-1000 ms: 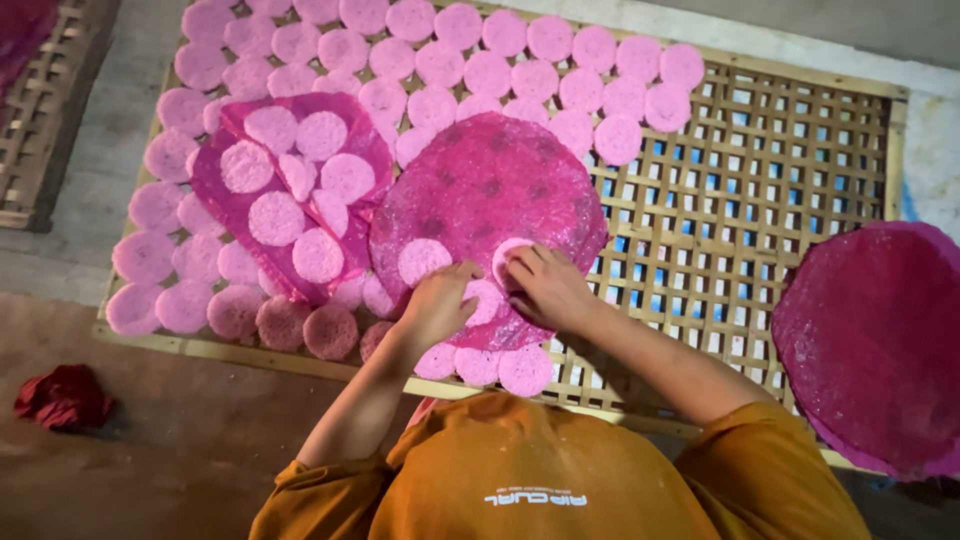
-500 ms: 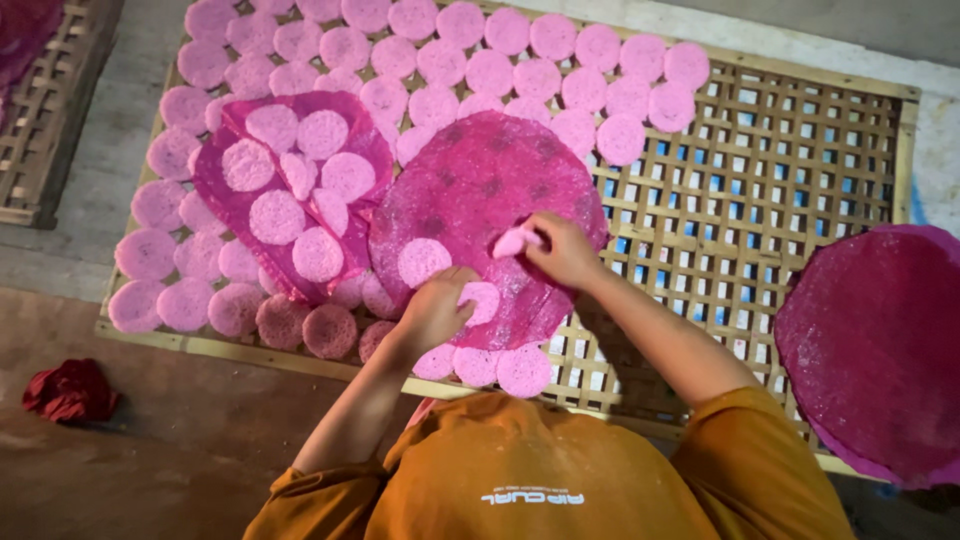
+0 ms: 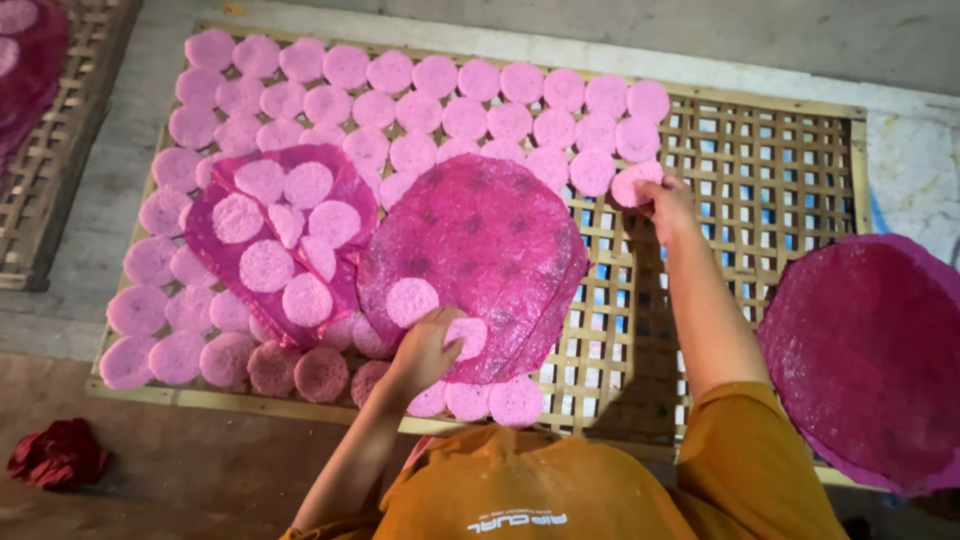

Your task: The person arranges small pink circular discs on a wooden lattice tray by peeling them from a stack and placing them individually across the tray surface.

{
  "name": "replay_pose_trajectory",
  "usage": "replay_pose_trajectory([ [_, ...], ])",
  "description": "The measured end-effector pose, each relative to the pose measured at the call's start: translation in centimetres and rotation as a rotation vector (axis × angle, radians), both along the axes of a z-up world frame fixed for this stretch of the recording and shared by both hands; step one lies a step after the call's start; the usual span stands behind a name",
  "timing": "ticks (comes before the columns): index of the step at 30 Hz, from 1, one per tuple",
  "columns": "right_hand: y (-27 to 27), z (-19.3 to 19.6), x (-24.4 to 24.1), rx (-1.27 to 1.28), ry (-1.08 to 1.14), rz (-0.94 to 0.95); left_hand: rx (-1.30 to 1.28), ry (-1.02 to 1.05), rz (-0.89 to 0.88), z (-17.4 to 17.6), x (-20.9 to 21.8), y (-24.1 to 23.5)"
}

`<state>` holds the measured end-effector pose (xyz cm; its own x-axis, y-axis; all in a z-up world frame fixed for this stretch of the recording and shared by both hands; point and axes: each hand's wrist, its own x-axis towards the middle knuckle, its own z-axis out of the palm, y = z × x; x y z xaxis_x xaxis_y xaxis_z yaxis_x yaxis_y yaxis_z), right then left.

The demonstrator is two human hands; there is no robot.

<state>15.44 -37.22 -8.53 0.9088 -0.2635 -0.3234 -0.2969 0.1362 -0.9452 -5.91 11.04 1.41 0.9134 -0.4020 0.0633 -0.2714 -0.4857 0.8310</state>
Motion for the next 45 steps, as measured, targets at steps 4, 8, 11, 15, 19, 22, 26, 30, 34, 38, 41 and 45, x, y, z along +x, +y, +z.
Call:
replay_pose_trajectory([
  [4,0.2,-0.8,1.1,-0.233,-0.095,0.071,-0.033,0.043,0.001,0.4,-0.3,-0.1],
  [8,1.0,-0.1,0.4,-0.992,-0.225,0.023,-0.132,0.332,-0.009,1.5,-0.6,-0.1],
  [11,3.1,2.9,-0.2,-1.157,-0.222,0.041,-0.257,0.399,-0.086,3.1,0.2,0.0],
  [15,9.7,8.5,-4.8,-0.950,-0.273,-0.028,-0.212,0.397,0.048,6.1,2.1,-1.6],
  [19,17.7,11.2,-14.5,0.581,0.201,0.645,-0.131,0.269,0.014,6.9,3.8,-7.1],
  [22,19.5,10.7,-15.5,0.519,0.383,0.223,0.087,0.111,0.095,6.0,5.6,-6.1],
  [26,14.1,6.0,-12.2,0.273,0.168,-0.010,0.505,-0.116,0.629,3.0,9.4,2.3],
  [30,8.0,1.4,-9.1,0.168,-0.126,-0.043,0.555,-0.111,0.564,0.7,9.5,5.0],
  [34,5.9,-0.4,-7.1,0.172,-0.185,-0.120,0.324,-0.118,0.547,1.7,8.1,5.6],
  [38,6.6,-1.0,-4.9,0.236,-0.118,-0.091,0.029,0.437,0.706,3.3,6.8,8.9],
  [41,7.8,-1.9,-4.3,0.025,-0.084,-0.005,-0.041,0.382,0.729,1.9,5.5,10.4],
  [45,10.0,-1.6,-4.1,-0.498,-0.405,0.081,0.291,-0.093,0.649,-1.9,4.1,11.1],
])
